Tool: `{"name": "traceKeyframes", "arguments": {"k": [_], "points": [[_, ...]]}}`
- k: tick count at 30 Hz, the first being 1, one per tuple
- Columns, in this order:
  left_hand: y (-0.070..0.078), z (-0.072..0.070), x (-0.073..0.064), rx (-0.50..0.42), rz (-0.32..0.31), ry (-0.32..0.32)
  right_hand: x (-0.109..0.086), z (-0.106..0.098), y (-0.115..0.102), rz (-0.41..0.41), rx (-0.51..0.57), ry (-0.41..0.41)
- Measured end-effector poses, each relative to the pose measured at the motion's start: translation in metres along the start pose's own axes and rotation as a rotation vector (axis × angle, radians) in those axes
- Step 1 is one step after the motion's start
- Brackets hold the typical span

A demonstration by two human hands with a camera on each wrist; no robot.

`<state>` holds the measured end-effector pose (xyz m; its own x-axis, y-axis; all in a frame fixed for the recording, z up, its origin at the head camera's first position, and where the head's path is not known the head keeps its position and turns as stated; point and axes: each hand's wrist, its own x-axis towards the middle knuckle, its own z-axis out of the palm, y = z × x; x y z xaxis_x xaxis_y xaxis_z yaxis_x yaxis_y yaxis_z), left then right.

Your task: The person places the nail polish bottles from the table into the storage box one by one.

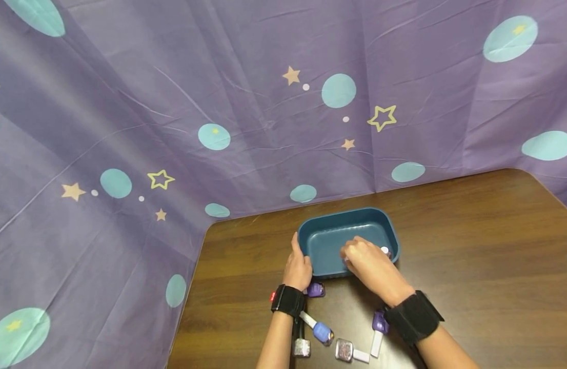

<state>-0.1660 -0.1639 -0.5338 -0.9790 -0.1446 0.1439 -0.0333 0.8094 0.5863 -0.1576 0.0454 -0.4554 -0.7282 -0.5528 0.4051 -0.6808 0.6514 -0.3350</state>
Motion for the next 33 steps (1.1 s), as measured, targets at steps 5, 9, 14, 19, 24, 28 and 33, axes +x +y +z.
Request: {"name": "traceKeyframes", "arguments": {"k": [5,9,14,19,24,28,33], "points": [[0.0,0.0,0.0,0.002,0.0,0.01,0.0,0.009,0.005,-0.018,-0.006,-0.019],[-0.001,0.001,0.001,-0.005,-0.004,0.009,0.0,0.016,0.009,-0.038,-0.019,-0.015],[0.0,0.0,0.001,-0.016,0.001,0.001,0.0,0.02,0.011,-0.05,-0.029,-0.009],[0.002,-0.002,0.001,-0.012,0.003,-0.01,-0.001,0.023,0.012,-0.049,-0.039,-0.012],[0.003,-0.003,0.001,-0.008,-0.016,-0.021,0.0,0.025,0.013,-0.028,-0.043,-0.028],[0.003,-0.003,0.001,-0.011,-0.022,-0.018,0.0,0.025,0.012,-0.014,-0.056,-0.035],[0.002,-0.002,0.001,-0.013,-0.025,-0.024,0.002,0.026,0.012,-0.021,-0.058,-0.02]]}}
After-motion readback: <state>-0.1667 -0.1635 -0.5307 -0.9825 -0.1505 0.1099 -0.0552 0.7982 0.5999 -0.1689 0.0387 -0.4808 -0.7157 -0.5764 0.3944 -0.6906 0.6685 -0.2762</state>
